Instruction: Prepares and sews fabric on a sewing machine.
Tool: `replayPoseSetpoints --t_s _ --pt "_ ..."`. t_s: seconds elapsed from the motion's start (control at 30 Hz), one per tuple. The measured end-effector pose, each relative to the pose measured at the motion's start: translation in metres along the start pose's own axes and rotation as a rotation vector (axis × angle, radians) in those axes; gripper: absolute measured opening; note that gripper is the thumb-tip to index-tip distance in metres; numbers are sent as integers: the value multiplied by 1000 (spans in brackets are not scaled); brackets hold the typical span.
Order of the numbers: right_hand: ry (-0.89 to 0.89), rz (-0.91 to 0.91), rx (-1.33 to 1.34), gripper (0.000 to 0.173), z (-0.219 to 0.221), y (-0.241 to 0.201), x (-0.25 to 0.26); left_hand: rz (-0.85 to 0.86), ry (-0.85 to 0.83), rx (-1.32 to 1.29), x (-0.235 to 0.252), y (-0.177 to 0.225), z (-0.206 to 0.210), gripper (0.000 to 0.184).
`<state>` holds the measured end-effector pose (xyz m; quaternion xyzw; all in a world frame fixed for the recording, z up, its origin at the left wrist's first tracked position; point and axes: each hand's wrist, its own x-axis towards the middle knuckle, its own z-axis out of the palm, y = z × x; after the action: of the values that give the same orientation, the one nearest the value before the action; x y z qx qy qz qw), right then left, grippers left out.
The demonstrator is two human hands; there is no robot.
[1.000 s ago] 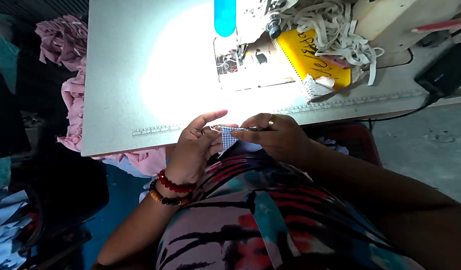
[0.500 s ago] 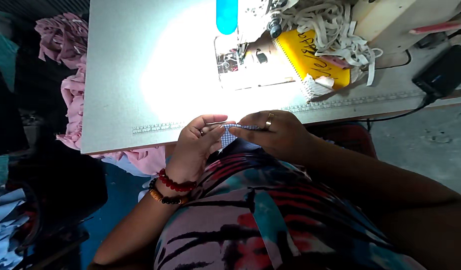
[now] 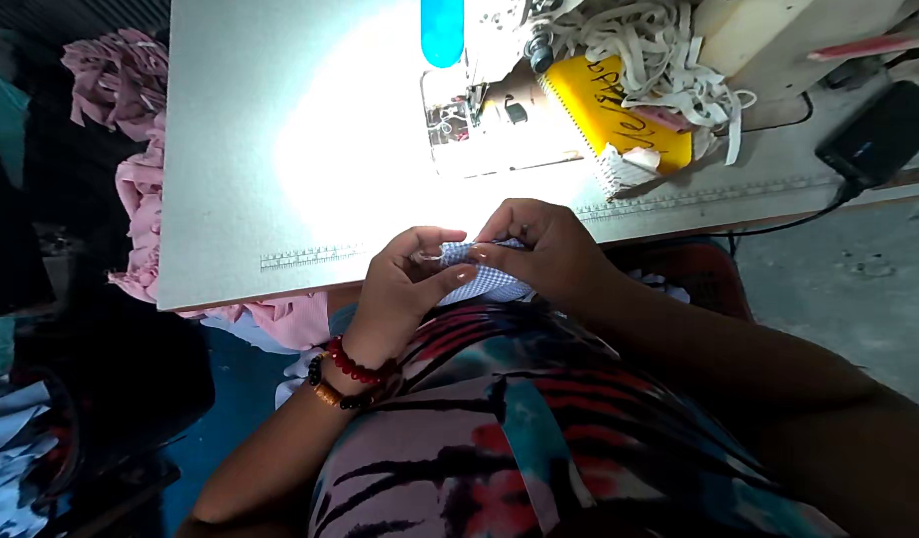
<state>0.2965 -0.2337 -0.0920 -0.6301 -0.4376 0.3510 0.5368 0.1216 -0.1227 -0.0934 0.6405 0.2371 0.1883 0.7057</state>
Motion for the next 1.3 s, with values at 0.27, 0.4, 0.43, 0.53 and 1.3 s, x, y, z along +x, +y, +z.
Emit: replayPoseSetpoints --t_s 0.27,0.4,0.43,0.53,1.3 --pt "-27 51 35 6 0 -2 -1 19 111 -20 3 -8 7 5" --pt "-52 -33 -21 9 2 3 -5 1 136 9 4 -10 7 16" --pt "-47 -28 -19 10 2 3 -5 -3 129 -8 4 -10 6 14" --pt "-27 -2 -9 5 2 2 -3 2 101 -47 3 -10 6 8" --pt "107 -412 -231 19 6 23 -7 -192 114 -259 -2 -2 6 18"
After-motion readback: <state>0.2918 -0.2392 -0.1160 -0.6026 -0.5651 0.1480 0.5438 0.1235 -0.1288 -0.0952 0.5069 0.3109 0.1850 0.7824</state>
